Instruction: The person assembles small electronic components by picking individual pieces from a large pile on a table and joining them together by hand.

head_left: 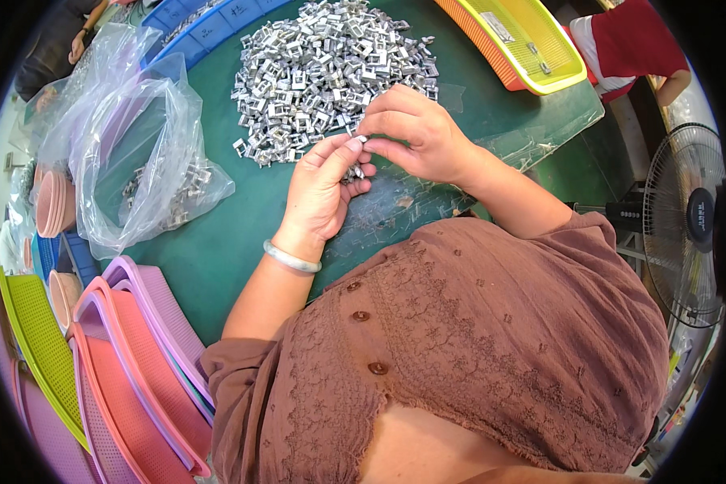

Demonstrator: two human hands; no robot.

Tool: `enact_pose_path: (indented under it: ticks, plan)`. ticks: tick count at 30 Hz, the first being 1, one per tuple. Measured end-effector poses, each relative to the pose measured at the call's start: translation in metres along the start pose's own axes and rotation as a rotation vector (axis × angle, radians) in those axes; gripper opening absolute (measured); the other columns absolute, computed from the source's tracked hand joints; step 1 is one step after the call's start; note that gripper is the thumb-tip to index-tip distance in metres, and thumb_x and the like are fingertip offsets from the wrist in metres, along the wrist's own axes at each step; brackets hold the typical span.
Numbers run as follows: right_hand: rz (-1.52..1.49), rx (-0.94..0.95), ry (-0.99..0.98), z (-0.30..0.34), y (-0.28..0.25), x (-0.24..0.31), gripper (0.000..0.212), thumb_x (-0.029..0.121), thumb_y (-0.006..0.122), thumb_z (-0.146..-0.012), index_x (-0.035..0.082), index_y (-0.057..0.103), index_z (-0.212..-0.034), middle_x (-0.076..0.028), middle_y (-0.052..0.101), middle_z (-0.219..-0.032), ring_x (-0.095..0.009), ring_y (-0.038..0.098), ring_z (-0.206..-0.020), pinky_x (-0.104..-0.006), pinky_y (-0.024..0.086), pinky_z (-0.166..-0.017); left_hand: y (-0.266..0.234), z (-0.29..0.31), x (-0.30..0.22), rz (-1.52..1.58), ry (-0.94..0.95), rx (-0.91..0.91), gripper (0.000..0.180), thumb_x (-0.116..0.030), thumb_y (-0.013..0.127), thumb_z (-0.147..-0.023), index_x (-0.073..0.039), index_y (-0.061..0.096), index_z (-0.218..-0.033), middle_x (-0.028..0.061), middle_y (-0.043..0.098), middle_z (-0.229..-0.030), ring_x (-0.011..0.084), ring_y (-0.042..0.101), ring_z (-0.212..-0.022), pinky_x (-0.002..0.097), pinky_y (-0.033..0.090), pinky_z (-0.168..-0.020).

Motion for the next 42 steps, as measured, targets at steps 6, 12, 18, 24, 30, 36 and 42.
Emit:
enact_pose_path:
  ticks: [6, 12, 18, 24, 30, 36, 42]
  plan:
    - [0.007, -0.048, 0.113, 0.003, -0.009, -0.015, 0.028, 0.002, 0.066, -0.065, 0.004, 0.057, -0.092, -0.008, 0.056, -0.086, -0.024, 0.056, -0.08, -0.0312, 0.046, -0.067, -0.003, -0.001, 0.0, -0.023, 0.01, -0.026, 0.013, -0.009, 0.058, -0.082, -0.005, 0.058, -0.094, 0.0021, 0.059, -0.081, 0.0113, 0.056, -0.07, 0.0222, 0.047, -0.056]
    - [0.214, -0.052, 0.272, 0.009, -0.008, -0.038, 0.016, 0.005, 0.06, -0.07, 0.005, 0.058, -0.085, -0.008, 0.054, -0.081, -0.027, 0.053, -0.081, -0.0365, 0.044, -0.07, -0.002, -0.001, -0.001, -0.037, 0.018, -0.03, 0.018, -0.004, 0.053, -0.081, -0.003, 0.055, -0.099, 0.0057, 0.059, -0.088, 0.014, 0.057, -0.074, 0.0244, 0.049, -0.058]
    - [0.312, 0.003, 0.253, 0.001, 0.003, -0.043, 0.017, 0.006, 0.061, -0.068, 0.007, 0.059, -0.085, -0.007, 0.051, -0.078, -0.026, 0.052, -0.077, -0.0365, 0.042, -0.068, 0.01, 0.002, -0.006, 0.196, -0.003, 0.182, 0.031, -0.007, 0.045, -0.08, -0.003, 0.048, -0.11, 0.0133, 0.056, -0.095, 0.0233, 0.057, -0.081, 0.0303, 0.049, -0.063]
    - [0.287, -0.021, 0.164, -0.001, 0.007, -0.045, 0.019, 0.005, 0.063, -0.068, 0.006, 0.058, -0.086, -0.006, 0.051, -0.076, -0.025, 0.052, -0.072, -0.0344, 0.042, -0.062, 0.003, -0.001, -0.003, 0.178, -0.022, 0.109, 0.02, -0.01, 0.047, -0.083, -0.003, 0.052, -0.1, 0.0105, 0.058, -0.09, 0.0201, 0.059, -0.077, 0.0291, 0.051, -0.059]
    - [-0.475, 0.047, 0.648, 0.01, 0.016, -0.057, 0.011, 0.003, 0.059, -0.076, 0.002, 0.054, -0.086, -0.002, 0.056, -0.079, -0.01, 0.056, -0.072, -0.0246, 0.045, -0.064, 0.0, -0.001, -0.002, 0.041, 0.003, 0.041, 0.017, -0.02, 0.051, -0.085, -0.006, 0.054, -0.095, 0.0067, 0.056, -0.084, 0.0191, 0.056, -0.075, 0.0267, 0.045, -0.058]
    - [-0.975, 0.046, 0.892, 0.018, 0.024, -0.058, 0.015, 0.005, 0.06, -0.077, 0.001, 0.054, -0.09, -0.001, 0.057, -0.075, -0.007, 0.054, -0.068, -0.0195, 0.044, -0.062, 0.0, -0.001, -0.005, 0.046, 0.033, 0.022, 0.011, -0.014, 0.054, -0.085, -0.006, 0.057, -0.092, 0.0041, 0.058, -0.081, 0.0143, 0.057, -0.07, 0.0235, 0.046, -0.053]
    - [-0.841, 0.141, 0.899, 0.023, 0.032, -0.052, 0.016, 0.006, 0.059, -0.074, -0.002, 0.059, -0.088, -0.002, 0.058, -0.071, -0.007, 0.052, -0.061, -0.0194, 0.042, -0.054, -0.001, 0.001, -0.005, -0.032, 0.03, -0.024, 0.013, -0.018, 0.055, -0.084, -0.006, 0.058, -0.088, 0.0031, 0.058, -0.077, 0.0134, 0.056, -0.066, 0.0227, 0.044, -0.051]
Point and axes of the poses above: each hand's wrist, its own z-axis away from the middle knuckle, its own y-axis out of the palm, x = y × z, the point moved 8 cm from there along -z, towards the middle knuckle
